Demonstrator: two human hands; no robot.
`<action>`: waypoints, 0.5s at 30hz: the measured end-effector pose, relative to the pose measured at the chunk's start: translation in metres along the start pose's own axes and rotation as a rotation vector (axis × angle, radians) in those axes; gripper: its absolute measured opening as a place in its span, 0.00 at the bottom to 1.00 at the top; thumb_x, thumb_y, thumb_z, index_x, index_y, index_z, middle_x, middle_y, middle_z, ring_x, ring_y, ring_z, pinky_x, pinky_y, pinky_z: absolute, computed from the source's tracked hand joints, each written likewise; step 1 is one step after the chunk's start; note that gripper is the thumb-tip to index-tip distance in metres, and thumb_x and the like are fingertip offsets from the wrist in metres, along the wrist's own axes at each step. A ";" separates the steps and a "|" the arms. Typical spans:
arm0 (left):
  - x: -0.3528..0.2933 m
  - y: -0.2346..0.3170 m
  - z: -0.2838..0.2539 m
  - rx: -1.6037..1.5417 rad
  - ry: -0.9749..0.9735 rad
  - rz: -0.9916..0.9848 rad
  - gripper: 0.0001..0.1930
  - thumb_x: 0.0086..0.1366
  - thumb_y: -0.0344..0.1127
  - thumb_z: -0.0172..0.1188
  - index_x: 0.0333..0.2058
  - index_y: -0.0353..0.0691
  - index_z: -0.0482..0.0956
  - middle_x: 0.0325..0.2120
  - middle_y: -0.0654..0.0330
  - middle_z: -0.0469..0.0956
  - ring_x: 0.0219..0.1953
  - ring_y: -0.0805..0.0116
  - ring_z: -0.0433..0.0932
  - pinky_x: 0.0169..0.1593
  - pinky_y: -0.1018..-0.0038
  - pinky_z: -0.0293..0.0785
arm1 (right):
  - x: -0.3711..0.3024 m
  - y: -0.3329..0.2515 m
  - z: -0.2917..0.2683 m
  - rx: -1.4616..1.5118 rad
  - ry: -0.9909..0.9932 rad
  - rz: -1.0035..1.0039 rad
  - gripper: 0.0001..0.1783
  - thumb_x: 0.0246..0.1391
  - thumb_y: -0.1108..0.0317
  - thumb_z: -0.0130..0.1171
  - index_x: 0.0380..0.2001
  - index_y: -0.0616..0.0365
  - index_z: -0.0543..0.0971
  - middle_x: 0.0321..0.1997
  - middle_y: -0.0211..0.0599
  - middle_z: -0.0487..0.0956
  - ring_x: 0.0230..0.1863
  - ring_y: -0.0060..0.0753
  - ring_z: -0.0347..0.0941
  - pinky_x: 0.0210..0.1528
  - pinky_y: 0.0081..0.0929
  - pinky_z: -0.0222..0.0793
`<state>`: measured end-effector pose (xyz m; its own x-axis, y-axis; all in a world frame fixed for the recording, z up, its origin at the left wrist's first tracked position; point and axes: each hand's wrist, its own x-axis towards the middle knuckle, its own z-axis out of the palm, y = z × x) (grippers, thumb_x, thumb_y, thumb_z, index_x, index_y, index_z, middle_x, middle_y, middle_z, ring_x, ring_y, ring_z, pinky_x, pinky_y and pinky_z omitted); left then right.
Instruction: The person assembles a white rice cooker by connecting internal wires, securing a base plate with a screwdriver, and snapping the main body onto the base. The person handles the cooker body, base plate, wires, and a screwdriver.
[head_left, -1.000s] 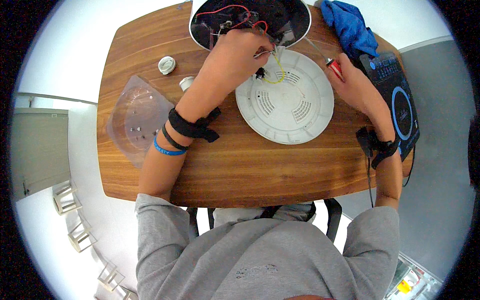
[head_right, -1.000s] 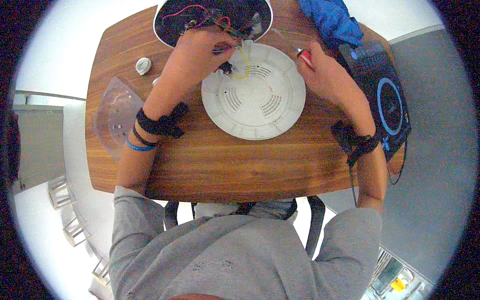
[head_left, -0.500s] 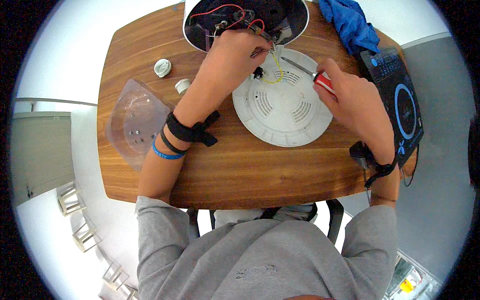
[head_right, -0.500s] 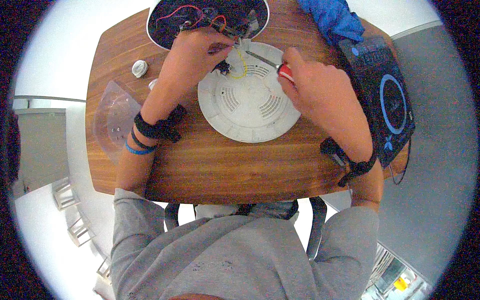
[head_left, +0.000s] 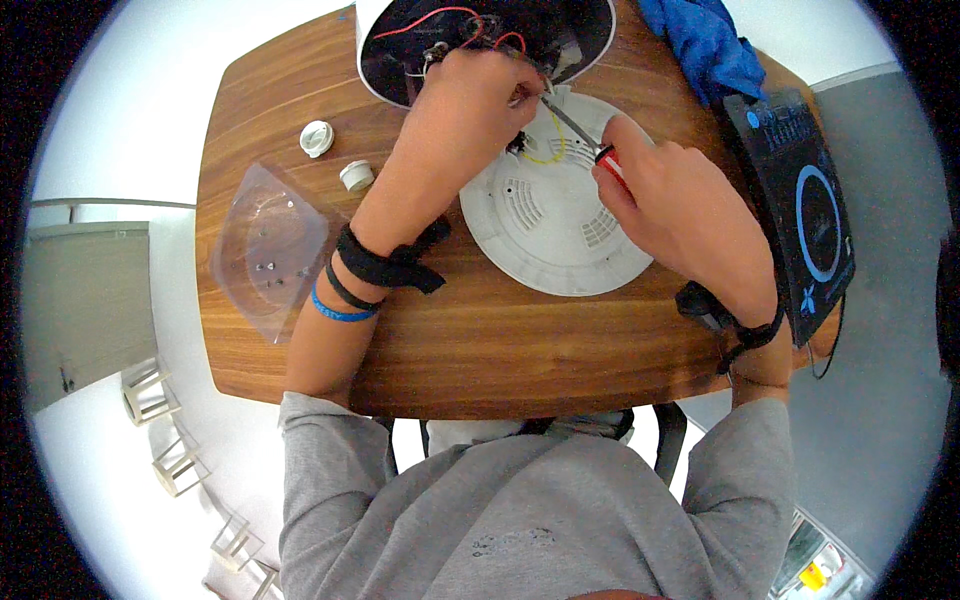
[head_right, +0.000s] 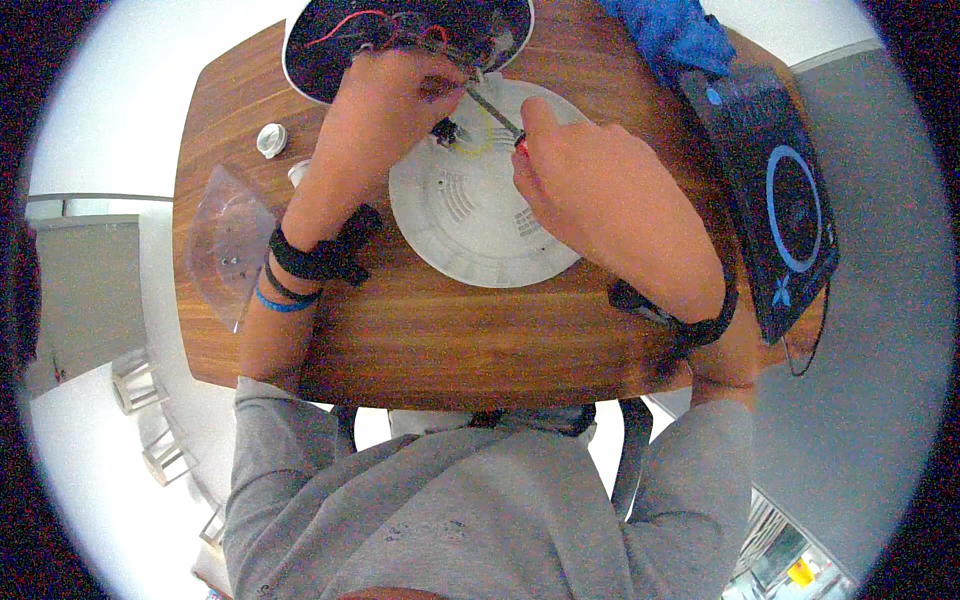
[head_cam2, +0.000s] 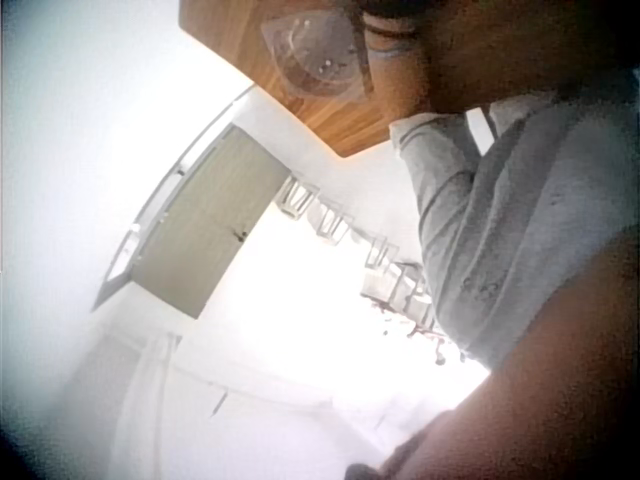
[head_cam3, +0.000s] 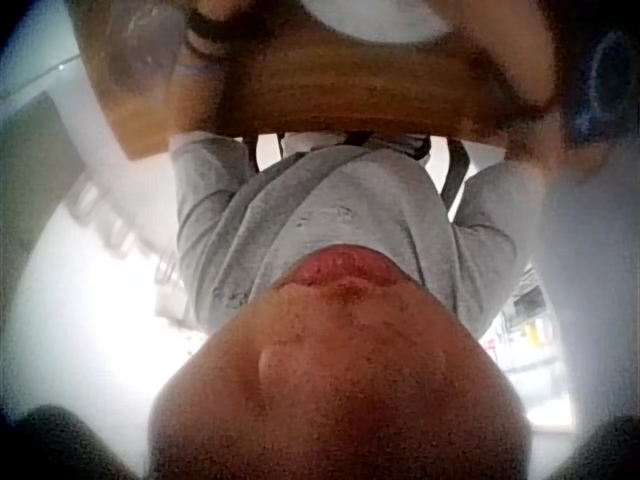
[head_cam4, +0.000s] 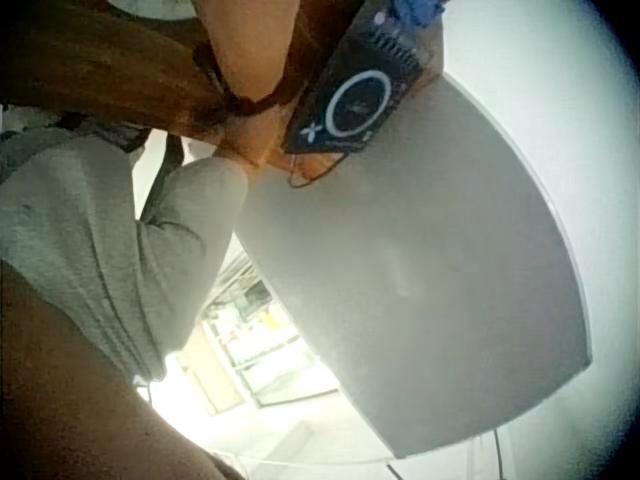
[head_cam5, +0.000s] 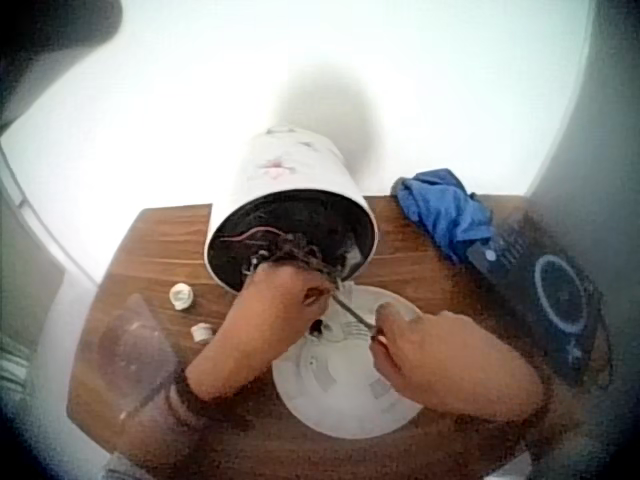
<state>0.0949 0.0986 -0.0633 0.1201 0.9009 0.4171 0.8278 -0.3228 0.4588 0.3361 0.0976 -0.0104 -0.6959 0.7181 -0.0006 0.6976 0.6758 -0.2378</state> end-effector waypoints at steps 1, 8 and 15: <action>0.001 -0.002 0.000 0.003 -0.004 0.001 0.08 0.63 0.33 0.69 0.39 0.39 0.93 0.32 0.44 0.87 0.37 0.42 0.88 0.48 0.55 0.87 | 0.001 0.001 0.002 -0.005 0.004 0.006 0.14 0.71 0.62 0.59 0.48 0.61 0.71 0.29 0.63 0.83 0.32 0.72 0.82 0.36 0.65 0.78; 0.005 -0.006 0.000 0.058 -0.049 0.022 0.10 0.64 0.37 0.71 0.42 0.41 0.93 0.32 0.48 0.89 0.35 0.47 0.89 0.45 0.59 0.86 | 0.003 0.000 0.011 -0.009 0.006 0.056 0.13 0.71 0.62 0.58 0.47 0.61 0.70 0.29 0.63 0.83 0.33 0.73 0.82 0.36 0.65 0.78; 0.007 -0.002 -0.003 0.002 -0.050 0.018 0.09 0.65 0.35 0.69 0.41 0.40 0.93 0.32 0.46 0.88 0.35 0.45 0.89 0.47 0.57 0.86 | 0.004 -0.005 0.015 0.062 -0.023 0.114 0.13 0.71 0.63 0.58 0.48 0.62 0.71 0.31 0.65 0.83 0.35 0.73 0.82 0.39 0.65 0.78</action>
<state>0.0924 0.1046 -0.0593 0.1621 0.9084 0.3853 0.8265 -0.3383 0.4499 0.3272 0.0950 -0.0237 -0.6166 0.7855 -0.0532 0.7614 0.5778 -0.2940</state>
